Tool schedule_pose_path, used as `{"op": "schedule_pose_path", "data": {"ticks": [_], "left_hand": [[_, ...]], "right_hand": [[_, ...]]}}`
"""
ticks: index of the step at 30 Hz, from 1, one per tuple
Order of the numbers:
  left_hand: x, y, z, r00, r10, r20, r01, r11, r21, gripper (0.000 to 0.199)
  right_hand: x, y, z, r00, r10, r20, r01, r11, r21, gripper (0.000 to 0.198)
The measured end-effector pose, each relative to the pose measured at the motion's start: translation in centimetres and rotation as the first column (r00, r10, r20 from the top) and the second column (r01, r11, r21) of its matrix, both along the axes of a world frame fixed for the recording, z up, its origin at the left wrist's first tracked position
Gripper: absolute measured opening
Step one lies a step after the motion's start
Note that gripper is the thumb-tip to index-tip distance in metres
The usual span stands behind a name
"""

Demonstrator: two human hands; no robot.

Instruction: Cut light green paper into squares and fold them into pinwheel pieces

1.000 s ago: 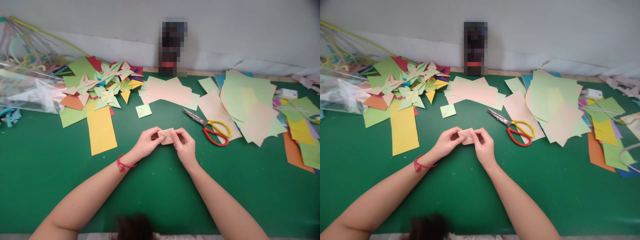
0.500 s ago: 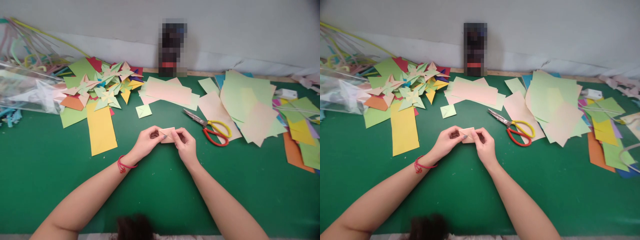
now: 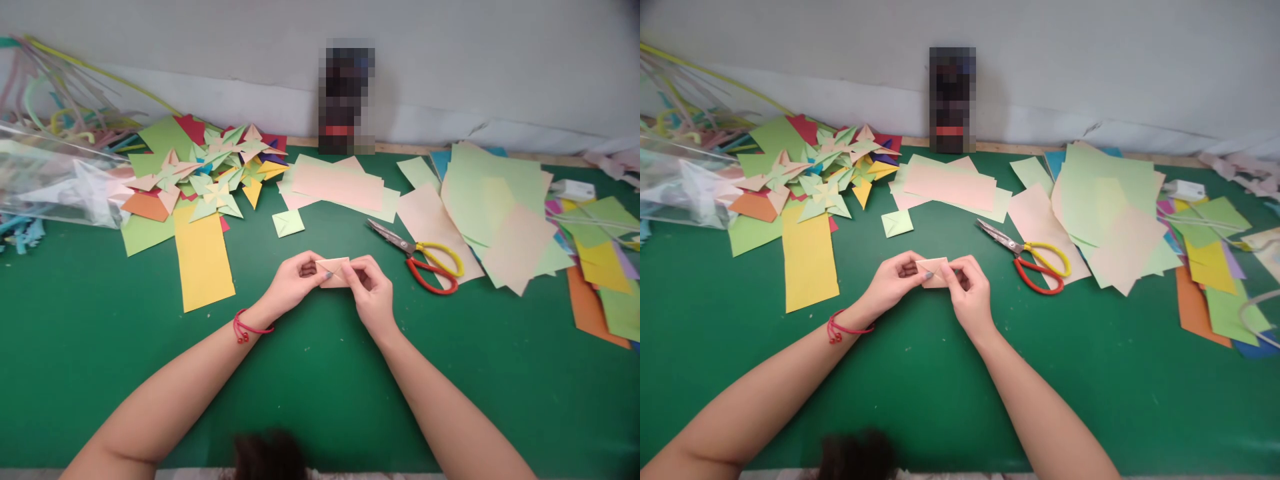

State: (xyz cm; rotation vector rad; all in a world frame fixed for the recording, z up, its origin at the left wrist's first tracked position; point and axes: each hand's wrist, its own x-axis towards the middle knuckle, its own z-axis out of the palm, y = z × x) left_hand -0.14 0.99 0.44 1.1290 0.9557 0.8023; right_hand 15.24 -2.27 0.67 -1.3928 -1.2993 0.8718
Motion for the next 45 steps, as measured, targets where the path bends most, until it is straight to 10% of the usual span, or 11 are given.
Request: {"op": "schedule_pose_path", "data": {"ticks": [45], "left_hand": [[0.0,-0.2,0.1,0.993,-0.005,-0.120,0.020,0.993,0.118,0.020]], "right_hand": [[0.5,0.1,-1.1,0.992,-0.002,-0.128,-0.014,0.992,-0.124,0.020]]}}
